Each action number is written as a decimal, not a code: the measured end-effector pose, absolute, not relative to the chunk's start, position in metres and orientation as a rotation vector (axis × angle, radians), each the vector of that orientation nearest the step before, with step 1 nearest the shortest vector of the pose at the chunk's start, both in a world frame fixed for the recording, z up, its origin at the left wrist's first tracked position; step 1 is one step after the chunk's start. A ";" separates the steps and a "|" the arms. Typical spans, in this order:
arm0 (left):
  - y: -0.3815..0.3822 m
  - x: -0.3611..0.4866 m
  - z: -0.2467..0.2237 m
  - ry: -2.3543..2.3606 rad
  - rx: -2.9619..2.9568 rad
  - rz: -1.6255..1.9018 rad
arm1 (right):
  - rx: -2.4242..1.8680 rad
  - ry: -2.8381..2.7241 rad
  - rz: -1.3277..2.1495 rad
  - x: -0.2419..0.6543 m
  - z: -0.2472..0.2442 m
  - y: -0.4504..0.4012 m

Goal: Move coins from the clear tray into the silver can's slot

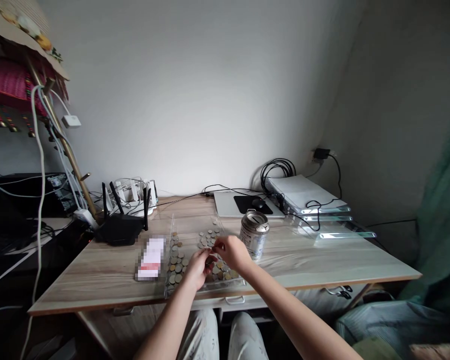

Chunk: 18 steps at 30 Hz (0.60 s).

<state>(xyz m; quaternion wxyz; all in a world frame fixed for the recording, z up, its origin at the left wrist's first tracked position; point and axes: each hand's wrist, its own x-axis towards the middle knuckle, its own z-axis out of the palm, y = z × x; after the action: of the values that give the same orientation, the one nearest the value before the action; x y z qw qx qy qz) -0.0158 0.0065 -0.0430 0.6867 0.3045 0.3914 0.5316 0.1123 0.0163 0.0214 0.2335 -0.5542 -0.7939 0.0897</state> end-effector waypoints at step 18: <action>0.002 -0.014 -0.038 0.888 0.707 1.206 | -2.031 -1.801 -0.253 0.209 0.081 0.062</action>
<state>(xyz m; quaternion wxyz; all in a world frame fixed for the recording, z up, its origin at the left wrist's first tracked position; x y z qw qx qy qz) -0.0144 0.0025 -0.0382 0.6763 0.3145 0.3948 0.5365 0.2087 0.0620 0.0809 0.2059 -0.7290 -0.6464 -0.0908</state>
